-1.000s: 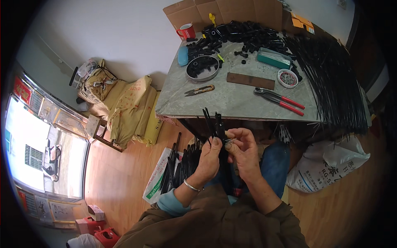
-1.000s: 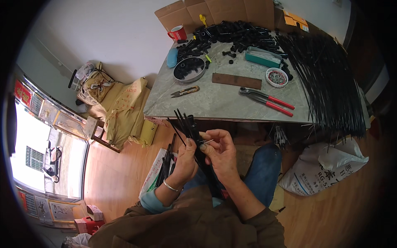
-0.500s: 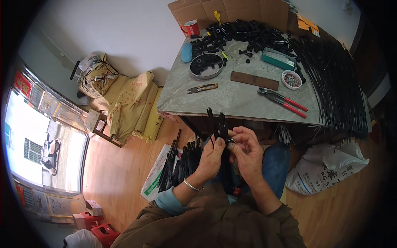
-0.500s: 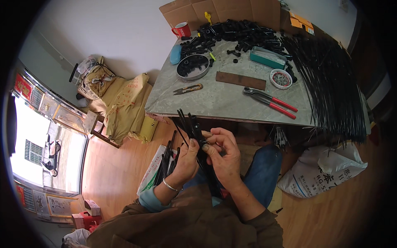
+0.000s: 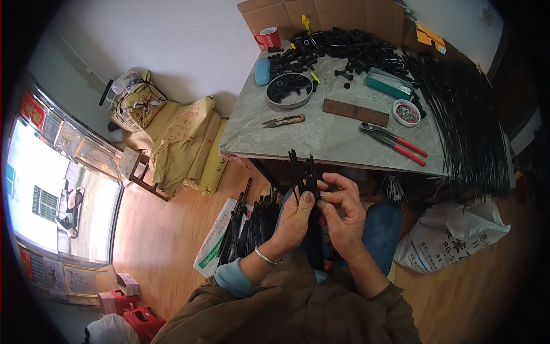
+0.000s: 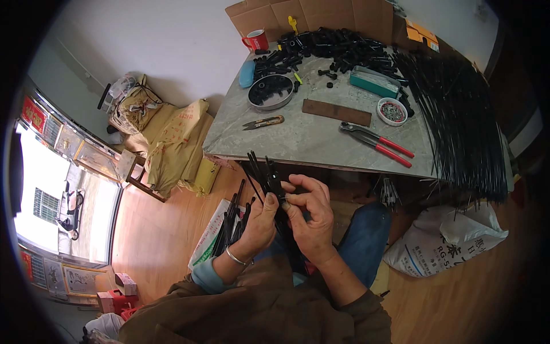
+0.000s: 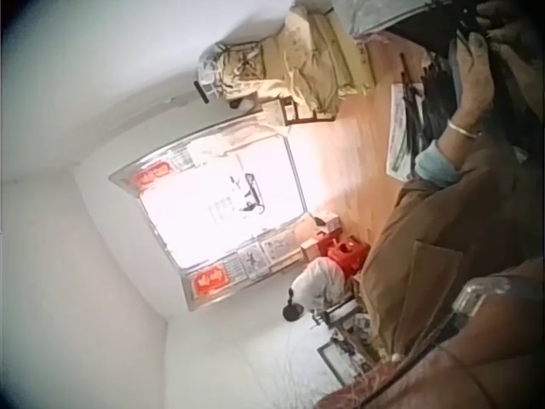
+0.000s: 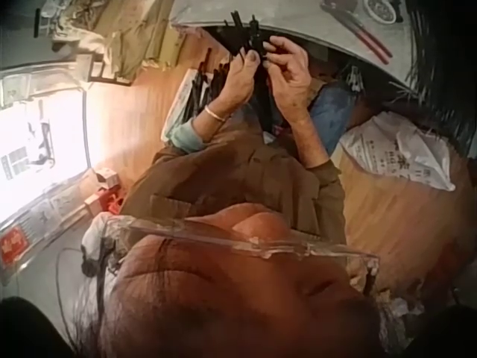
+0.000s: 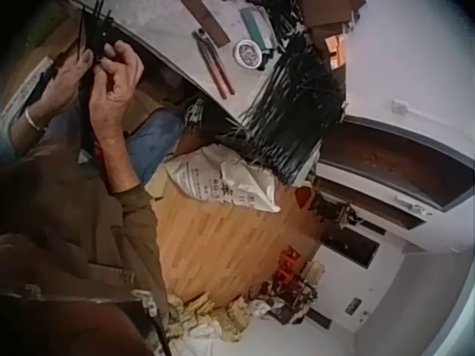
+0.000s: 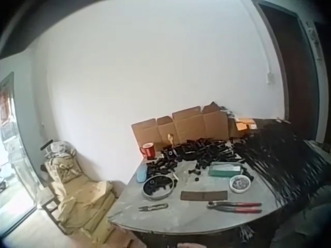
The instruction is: Assembling black wire bundles with plastic connectors and cutting excess wire.
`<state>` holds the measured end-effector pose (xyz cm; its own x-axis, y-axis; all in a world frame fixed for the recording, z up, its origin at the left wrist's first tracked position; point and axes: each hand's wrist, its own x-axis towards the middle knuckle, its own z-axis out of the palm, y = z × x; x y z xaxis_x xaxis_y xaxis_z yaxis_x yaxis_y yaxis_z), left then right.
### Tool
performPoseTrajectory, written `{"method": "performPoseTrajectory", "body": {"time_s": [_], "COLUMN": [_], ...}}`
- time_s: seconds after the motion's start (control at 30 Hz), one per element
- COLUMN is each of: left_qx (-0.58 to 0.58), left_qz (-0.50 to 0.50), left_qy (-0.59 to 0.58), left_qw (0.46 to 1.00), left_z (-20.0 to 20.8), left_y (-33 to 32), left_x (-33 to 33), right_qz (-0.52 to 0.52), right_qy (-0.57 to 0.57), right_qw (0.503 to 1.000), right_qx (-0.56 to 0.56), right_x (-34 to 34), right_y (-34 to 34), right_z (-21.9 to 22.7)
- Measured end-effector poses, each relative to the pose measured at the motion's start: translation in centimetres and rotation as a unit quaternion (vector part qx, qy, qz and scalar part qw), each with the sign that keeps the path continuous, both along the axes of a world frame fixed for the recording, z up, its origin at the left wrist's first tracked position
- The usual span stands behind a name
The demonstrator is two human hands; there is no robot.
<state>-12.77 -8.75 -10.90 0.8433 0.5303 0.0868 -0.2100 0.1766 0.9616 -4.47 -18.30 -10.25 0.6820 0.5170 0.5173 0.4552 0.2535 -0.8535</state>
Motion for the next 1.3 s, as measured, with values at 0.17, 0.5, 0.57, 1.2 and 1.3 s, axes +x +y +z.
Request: {"method": "performPoseTrajectory", "body": {"time_s": [0.17, 0.5, 0.57, 1.2, 1.3], "left_qx": [-0.014, -0.094, -0.082, -0.07, -0.057], "left_qz": [0.013, 0.042, 0.036, 0.034, 0.055], "left_qy": [0.016, 0.021, 0.014, -0.009, 0.003], "left_qw": [1.0, 0.994, 0.996, 0.997, 0.997], "left_z": [-0.4, 0.0, 0.0, -0.5, -0.4], "left_y": [0.0, -0.8, -0.8, -0.2, -0.7], "left_x": [0.0, 1.4, 1.6, 1.7, 1.9], "right_qz": [-0.021, -0.009, -0.089, -0.046, -0.043], "right_qy": [-0.108, 0.049, -0.139, 0.049, 0.012], "right_qw": [0.993, 0.997, 0.983, 0.997, 0.993], "right_qx": [-0.04, -0.051, -0.083, -0.048, -0.112], "right_x": [0.6, 1.1, 1.6, 0.6, 0.8], "right_y": [0.0, -0.6, -0.5, 0.1, 0.1], "right_z": [0.2, 0.9, 1.3, -0.1, -0.3]}}
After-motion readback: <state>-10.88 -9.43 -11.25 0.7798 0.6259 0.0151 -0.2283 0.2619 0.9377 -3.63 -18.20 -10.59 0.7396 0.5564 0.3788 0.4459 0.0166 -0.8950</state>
